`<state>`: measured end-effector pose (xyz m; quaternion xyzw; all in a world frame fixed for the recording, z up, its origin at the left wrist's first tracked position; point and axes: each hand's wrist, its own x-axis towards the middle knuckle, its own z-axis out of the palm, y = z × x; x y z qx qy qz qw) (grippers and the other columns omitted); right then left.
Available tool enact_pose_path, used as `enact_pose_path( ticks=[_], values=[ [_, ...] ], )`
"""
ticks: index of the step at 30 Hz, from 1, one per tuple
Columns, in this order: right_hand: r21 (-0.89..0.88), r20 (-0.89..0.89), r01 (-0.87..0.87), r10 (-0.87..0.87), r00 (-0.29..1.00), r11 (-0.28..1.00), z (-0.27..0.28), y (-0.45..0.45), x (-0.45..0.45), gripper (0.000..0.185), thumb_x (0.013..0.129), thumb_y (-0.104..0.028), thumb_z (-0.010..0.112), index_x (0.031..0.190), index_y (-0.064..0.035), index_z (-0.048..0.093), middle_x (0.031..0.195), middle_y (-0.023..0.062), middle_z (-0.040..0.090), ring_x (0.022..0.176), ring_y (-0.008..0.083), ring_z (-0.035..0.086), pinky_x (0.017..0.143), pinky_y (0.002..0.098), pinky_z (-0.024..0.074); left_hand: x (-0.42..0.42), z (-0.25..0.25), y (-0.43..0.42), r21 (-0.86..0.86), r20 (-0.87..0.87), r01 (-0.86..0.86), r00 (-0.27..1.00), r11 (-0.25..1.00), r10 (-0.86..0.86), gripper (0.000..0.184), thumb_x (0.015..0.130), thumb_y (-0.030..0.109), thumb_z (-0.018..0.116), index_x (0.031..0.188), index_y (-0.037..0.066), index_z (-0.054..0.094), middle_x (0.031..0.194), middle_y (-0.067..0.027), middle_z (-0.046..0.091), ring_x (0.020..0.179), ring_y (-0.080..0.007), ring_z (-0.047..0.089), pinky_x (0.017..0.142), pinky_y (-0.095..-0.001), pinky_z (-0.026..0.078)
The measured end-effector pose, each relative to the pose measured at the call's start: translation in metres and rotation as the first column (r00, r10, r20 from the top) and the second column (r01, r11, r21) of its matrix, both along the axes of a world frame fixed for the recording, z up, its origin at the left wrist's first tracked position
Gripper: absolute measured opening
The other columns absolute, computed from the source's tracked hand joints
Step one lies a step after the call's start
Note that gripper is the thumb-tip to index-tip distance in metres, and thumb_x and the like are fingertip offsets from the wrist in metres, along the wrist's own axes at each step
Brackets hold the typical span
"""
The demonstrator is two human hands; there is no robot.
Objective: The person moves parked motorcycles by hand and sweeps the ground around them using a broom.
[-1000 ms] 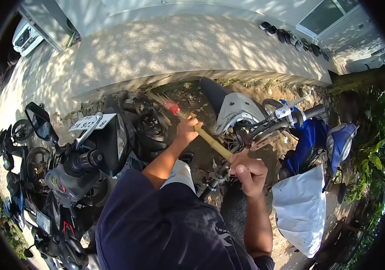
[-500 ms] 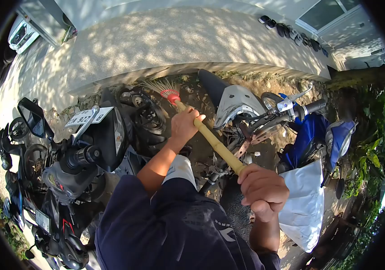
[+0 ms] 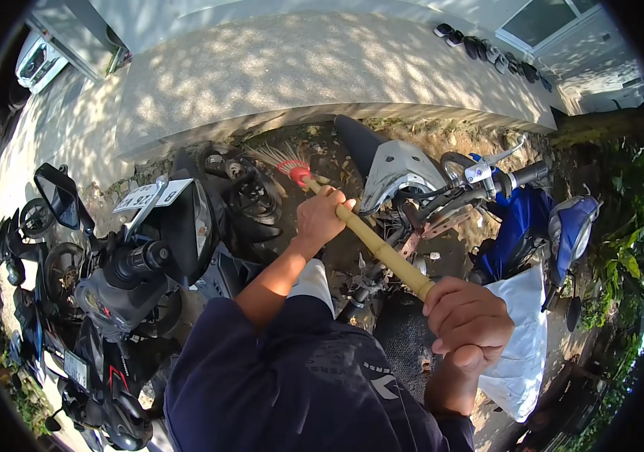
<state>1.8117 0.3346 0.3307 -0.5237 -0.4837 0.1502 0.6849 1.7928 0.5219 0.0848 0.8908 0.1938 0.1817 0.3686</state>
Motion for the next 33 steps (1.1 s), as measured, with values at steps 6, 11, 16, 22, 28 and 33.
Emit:
enact_pose_path(
  ticks=[6,11,16,22,28,33],
  values=[
    [-0.237,0.216,0.013,0.039,0.976,0.971,-0.063,0.028,0.014,0.027,0.079,-0.015,0.077,0.062,-0.0026,0.060,0.054,0.0048,0.048,0.047,0.0213,0.049,0.054,0.0364,0.0444,0.024,-0.100,0.015,-0.206,0.011,-0.223,0.973,0.953,0.230,0.035,0.089,0.043,0.063,0.082,0.009,0.058,0.085,-0.0095,0.058,0.082,-0.0352,0.060,0.071,-0.0449,0.047],
    [-0.179,0.234,-0.056,0.098,0.967,0.982,-0.010,0.036,0.006,0.029,0.077,-0.021,0.079,0.062,-0.0047,0.060,0.052,0.0019,0.044,0.044,0.0200,0.045,0.049,0.0344,0.0411,0.016,-0.041,-0.005,-0.199,-0.129,0.049,0.989,0.979,-0.076,0.037,0.089,0.046,0.062,0.085,0.009,0.060,0.090,-0.0079,0.059,0.083,-0.0335,0.061,0.073,-0.0422,0.048],
    [-0.029,0.207,-0.183,0.185,0.961,0.983,0.009,0.030,0.004,0.033,0.078,-0.027,0.079,0.061,-0.0059,0.059,0.049,0.0003,0.038,0.041,0.0202,0.043,0.044,0.0336,0.0366,0.020,-0.030,-0.012,-0.114,0.015,-0.101,0.994,0.988,0.104,0.036,0.089,0.043,0.063,0.083,0.008,0.059,0.088,-0.0099,0.060,0.082,-0.0351,0.061,0.070,-0.0433,0.049],
    [-0.207,0.361,-0.162,0.229,0.904,0.965,-0.067,0.054,0.006,0.034,0.077,-0.023,0.081,0.060,-0.0058,0.056,0.052,0.0005,0.038,0.042,0.0189,0.041,0.042,0.0341,0.0289,0.042,-0.142,-0.007,-0.301,0.260,-0.147,0.938,0.942,0.229,0.031,0.088,0.033,0.069,0.081,0.005,0.057,0.086,-0.0119,0.057,0.077,-0.0345,0.058,0.069,-0.0414,0.046],
    [-0.166,0.285,-0.279,0.317,0.905,0.946,0.014,0.032,-0.007,0.030,0.078,-0.022,0.080,0.064,-0.0045,0.060,0.054,0.0007,0.042,0.043,0.0198,0.045,0.043,0.0321,0.0368,-0.003,-0.021,-0.021,-0.235,-0.025,0.095,0.994,0.967,-0.104,0.031,0.087,0.038,0.068,0.082,0.008,0.060,0.090,-0.0082,0.058,0.079,-0.0322,0.061,0.067,-0.0405,0.049],
    [-0.209,0.276,-0.143,0.199,0.940,0.967,-0.040,0.037,-0.020,0.032,0.074,-0.021,0.082,0.061,-0.0075,0.056,0.053,0.0006,0.038,0.045,0.0190,0.044,0.043,0.0330,0.0322,0.015,-0.068,-0.013,-0.199,0.236,-0.163,0.949,0.966,0.208,0.028,0.089,0.032,0.068,0.083,0.006,0.058,0.090,-0.0098,0.059,0.075,-0.0324,0.060,0.066,-0.0411,0.048]
  ],
)
